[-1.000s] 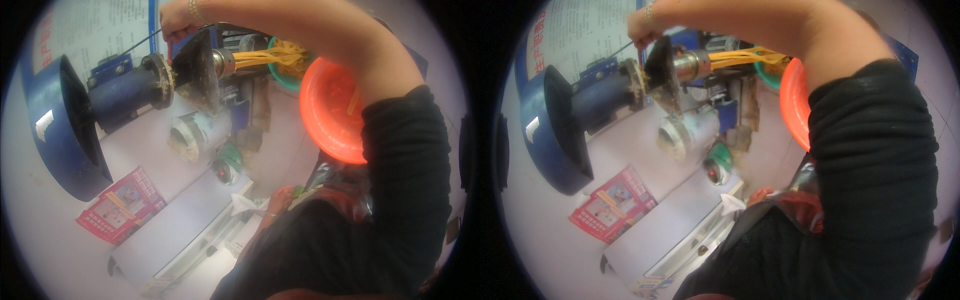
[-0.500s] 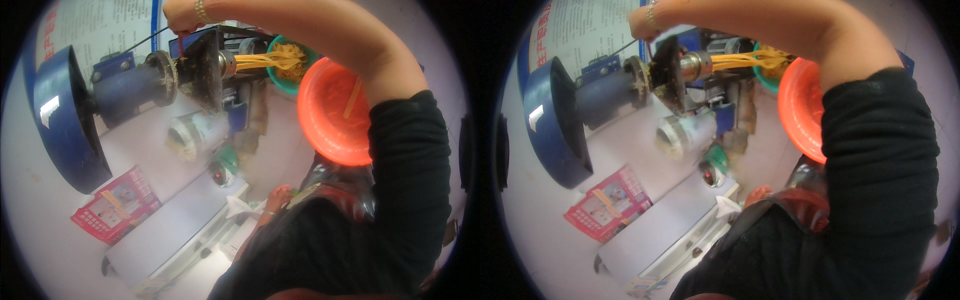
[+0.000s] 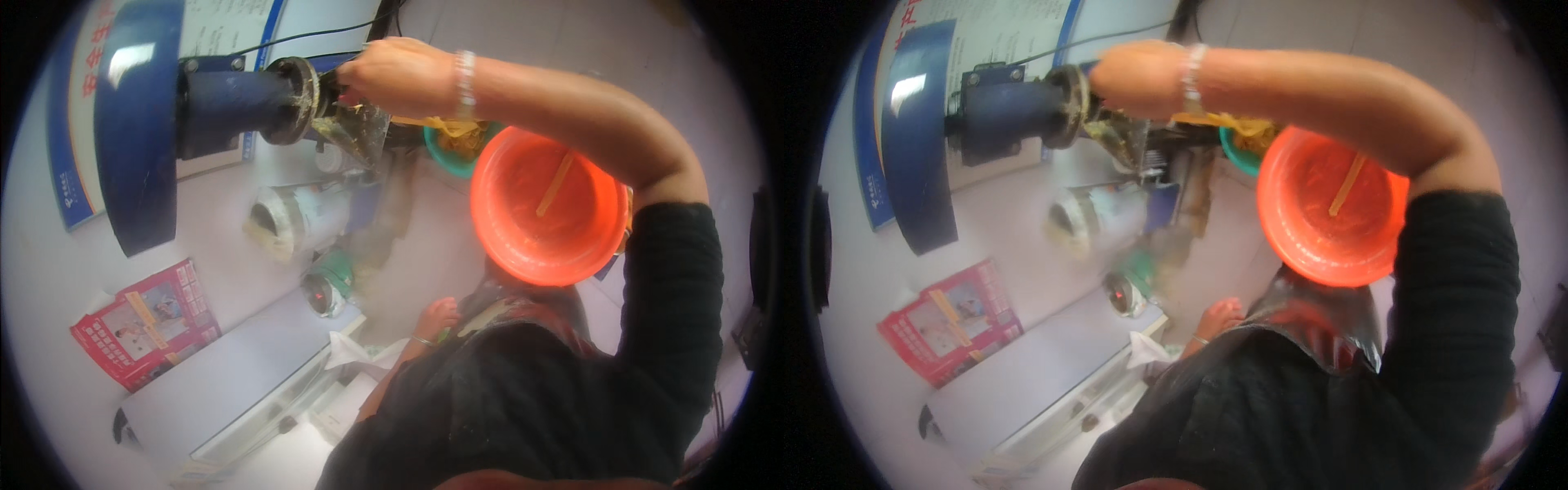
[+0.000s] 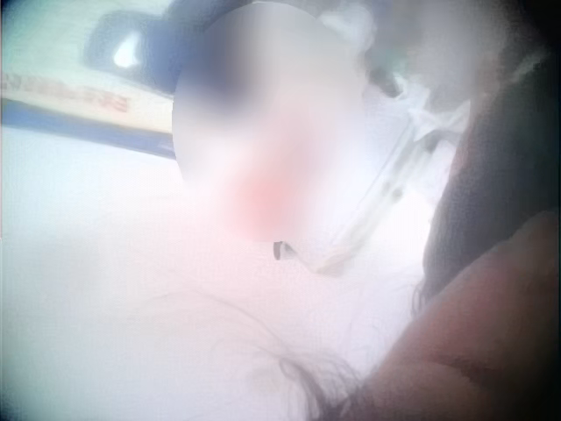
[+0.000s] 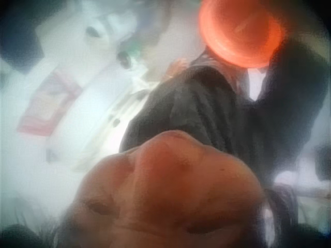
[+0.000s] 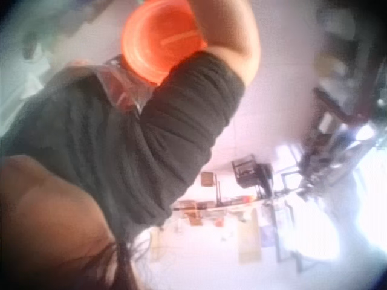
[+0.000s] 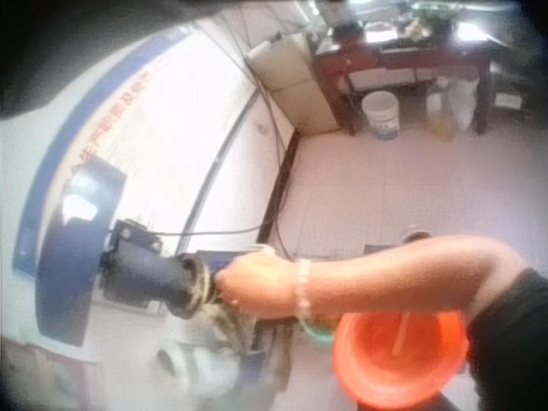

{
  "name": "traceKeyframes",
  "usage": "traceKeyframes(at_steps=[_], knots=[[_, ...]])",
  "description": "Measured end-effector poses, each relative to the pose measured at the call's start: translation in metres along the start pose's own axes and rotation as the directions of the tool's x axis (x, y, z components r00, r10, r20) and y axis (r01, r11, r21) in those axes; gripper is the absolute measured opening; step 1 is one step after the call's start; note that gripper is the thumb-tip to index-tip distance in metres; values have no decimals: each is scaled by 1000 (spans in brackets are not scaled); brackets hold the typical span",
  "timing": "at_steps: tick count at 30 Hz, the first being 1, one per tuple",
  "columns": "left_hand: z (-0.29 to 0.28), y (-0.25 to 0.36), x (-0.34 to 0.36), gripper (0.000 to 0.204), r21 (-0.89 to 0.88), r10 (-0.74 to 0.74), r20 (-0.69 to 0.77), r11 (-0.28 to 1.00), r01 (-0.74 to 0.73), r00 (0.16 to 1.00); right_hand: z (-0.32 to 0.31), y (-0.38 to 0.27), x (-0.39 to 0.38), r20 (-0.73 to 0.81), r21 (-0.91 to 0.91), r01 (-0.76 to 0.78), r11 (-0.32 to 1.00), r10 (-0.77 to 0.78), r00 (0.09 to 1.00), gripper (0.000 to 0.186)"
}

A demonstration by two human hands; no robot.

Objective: The person operates a noodle extrusion machine, feeding dough into the hopper and guiding the extruded noodles into a green bowl. They use a wooden stick to manage the noodles and later transfer the finished noodles into an orange bowl.

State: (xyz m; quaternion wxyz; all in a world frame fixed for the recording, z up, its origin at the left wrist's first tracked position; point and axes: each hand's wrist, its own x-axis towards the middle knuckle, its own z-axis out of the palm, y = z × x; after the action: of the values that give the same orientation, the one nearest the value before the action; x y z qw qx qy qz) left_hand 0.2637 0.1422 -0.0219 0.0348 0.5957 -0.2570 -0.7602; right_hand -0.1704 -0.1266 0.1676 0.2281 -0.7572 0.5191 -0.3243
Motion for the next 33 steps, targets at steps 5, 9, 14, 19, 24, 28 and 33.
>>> traceKeyframes(at_steps=[5, 9, 14, 19, 24, 28, 33], knots=[[-29, -27, 29, 29, 232, 68, 84, 969, -86, 994, 17, -15, -49, -136, 13, 87, 996, -84, 987, 18], [-9, 2, 34, 31, 192, 0, -66, 981, 13, 998, 24, -26, -50, -110, -190, 272, 943, -296, 949, 14], [-17, 19, 39, 32, 236, 68, -98, 971, -44, 993, 43, -28, -3, 20, -373, 172, 912, -177, 984, 10], [-37, 4, 36, 31, 204, 107, -49, 974, -95, 993, 21, -60, -16, -36, -409, 166, 897, -198, 980, 11], [-53, 4, 38, 32, 255, 73, -54, 965, -57, 996, 33, -66, -16, 34, -473, 101, 875, -96, 995, 9], [-54, 7, 47, 32, 219, 127, -16, 968, -120, 992, 40, -50, -7, -112, -535, 83, 841, -168, 979, 12], [-58, 0, 45, 33, 156, 122, -46, 981, -114, 991, -3, -84, -55, 11, -543, 77, 836, -84, 996, 17]])
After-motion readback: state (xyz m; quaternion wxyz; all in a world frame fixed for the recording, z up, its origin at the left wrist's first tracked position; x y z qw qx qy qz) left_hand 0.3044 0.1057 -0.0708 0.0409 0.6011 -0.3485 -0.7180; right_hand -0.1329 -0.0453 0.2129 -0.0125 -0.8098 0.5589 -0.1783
